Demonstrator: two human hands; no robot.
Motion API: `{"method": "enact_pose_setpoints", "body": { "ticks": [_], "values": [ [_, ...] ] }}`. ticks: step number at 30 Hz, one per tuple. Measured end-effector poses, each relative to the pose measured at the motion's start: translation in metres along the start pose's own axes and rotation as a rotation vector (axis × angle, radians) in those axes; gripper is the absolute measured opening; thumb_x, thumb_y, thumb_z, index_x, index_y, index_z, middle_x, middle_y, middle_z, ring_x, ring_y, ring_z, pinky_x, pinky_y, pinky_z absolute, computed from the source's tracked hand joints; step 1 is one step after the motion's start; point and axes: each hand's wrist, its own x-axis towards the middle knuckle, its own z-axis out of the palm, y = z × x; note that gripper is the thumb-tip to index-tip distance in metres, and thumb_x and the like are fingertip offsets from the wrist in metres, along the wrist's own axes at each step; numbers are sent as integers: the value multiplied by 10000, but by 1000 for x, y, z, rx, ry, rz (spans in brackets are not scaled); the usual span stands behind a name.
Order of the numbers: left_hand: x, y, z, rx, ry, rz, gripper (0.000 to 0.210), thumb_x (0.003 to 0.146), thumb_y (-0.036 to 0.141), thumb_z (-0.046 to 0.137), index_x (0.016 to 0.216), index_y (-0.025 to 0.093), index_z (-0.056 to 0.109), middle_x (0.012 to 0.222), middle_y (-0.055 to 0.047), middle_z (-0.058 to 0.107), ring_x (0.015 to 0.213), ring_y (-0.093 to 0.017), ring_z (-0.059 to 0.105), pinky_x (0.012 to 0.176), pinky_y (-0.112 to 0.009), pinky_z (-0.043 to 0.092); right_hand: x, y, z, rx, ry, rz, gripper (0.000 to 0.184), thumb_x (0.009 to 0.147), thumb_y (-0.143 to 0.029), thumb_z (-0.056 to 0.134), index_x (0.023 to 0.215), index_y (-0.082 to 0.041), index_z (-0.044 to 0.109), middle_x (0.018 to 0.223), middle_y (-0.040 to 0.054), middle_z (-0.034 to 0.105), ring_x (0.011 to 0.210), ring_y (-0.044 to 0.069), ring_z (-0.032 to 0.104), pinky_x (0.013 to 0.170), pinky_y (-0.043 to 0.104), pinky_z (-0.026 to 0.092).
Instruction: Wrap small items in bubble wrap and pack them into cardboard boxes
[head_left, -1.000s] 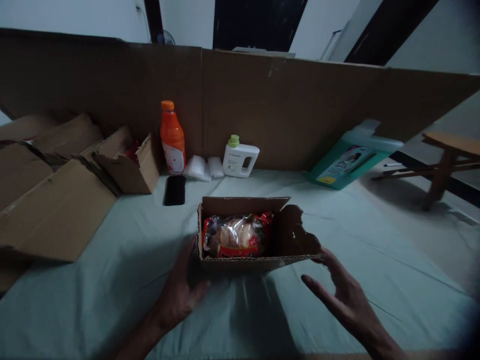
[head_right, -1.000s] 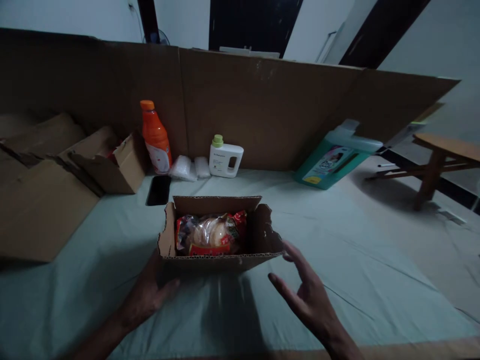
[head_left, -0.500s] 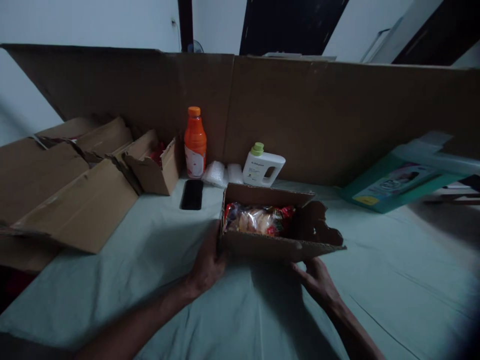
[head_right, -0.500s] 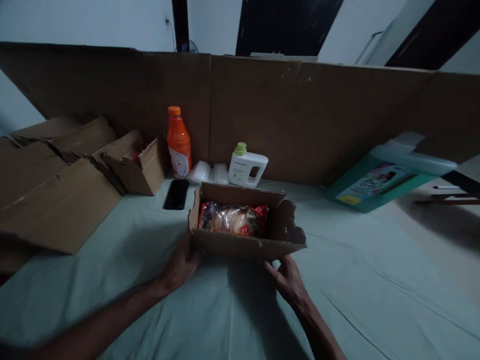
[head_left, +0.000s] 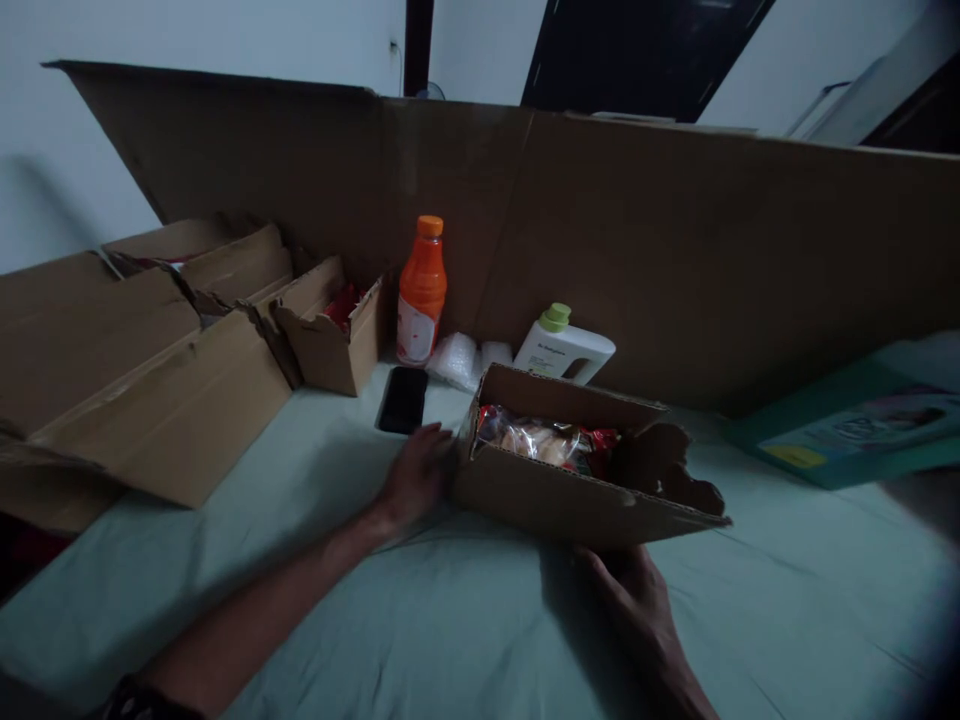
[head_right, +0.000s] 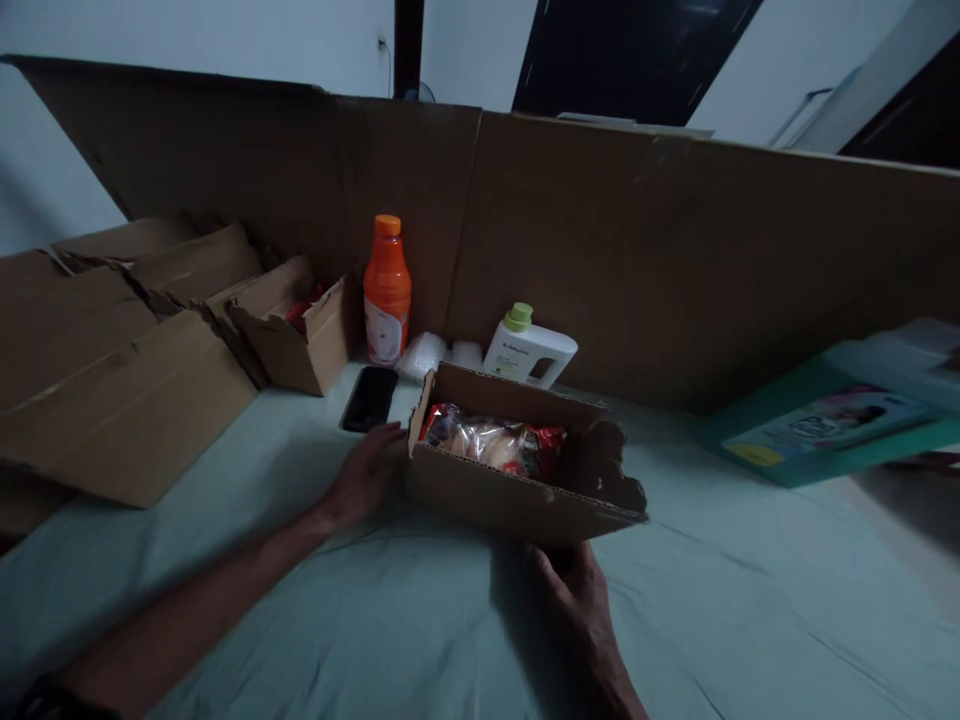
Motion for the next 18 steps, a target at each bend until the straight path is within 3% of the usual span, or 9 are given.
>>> {"method": "enact_pose_setpoints", "body": {
  "ticks": [4, 8, 10, 14, 18],
  "values": [
    [75, -3, -11, 111, 83, -86, 398, 777, 89, 530, 1139, 167, 676, 1238, -115, 656, 1203, -242, 589, 1092, -382, 435, 0, 3, 0, -49, 9, 13, 522, 603, -526, 818, 968, -189, 658, 881, 104, 769, 837, 306, 702, 656, 343, 558],
    [144, -1, 0, 188, 116, -207, 263, 810, 281, 661, 1038, 154, 692, 1146, -158, 673, 1172, -320, 598, 1024, -422, 452, -3, 3, 1, -74, 24, 28, 502, 611, -534, 831, 940, -189, 674, 858, 101, 764, 826, 304, 699, 622, 323, 554],
    [164, -3, 8, 191, 120, -247, 212, 766, 261, 712, 950, 155, 699, 1086, -158, 684, 1138, -324, 613, 985, -406, 458, -4, 3, 1, -45, 45, 22, 496, 611, -548, 831, 922, -193, 677, 848, 100, 761, 803, 305, 701, 597, 322, 557],
    [171, -5, 11, 125, 149, -243, 73, 771, 118, 629, 797, 175, 668, 1010, -117, 681, 1041, -259, 628, 939, -360, 449, -3, 7, 1, -44, 35, -9, 480, 619, -551, 830, 920, -210, 676, 840, 108, 759, 797, 323, 703, 599, 354, 571],
    [141, 0, -15, -41, 201, -187, 99, 746, 118, 590, 677, 188, 594, 872, -48, 649, 933, -202, 608, 867, -297, 450, 0, 11, 1, -82, 7, -35, 479, 638, -561, 808, 924, -210, 652, 835, 101, 757, 787, 315, 696, 619, 369, 566]
  ]
}}
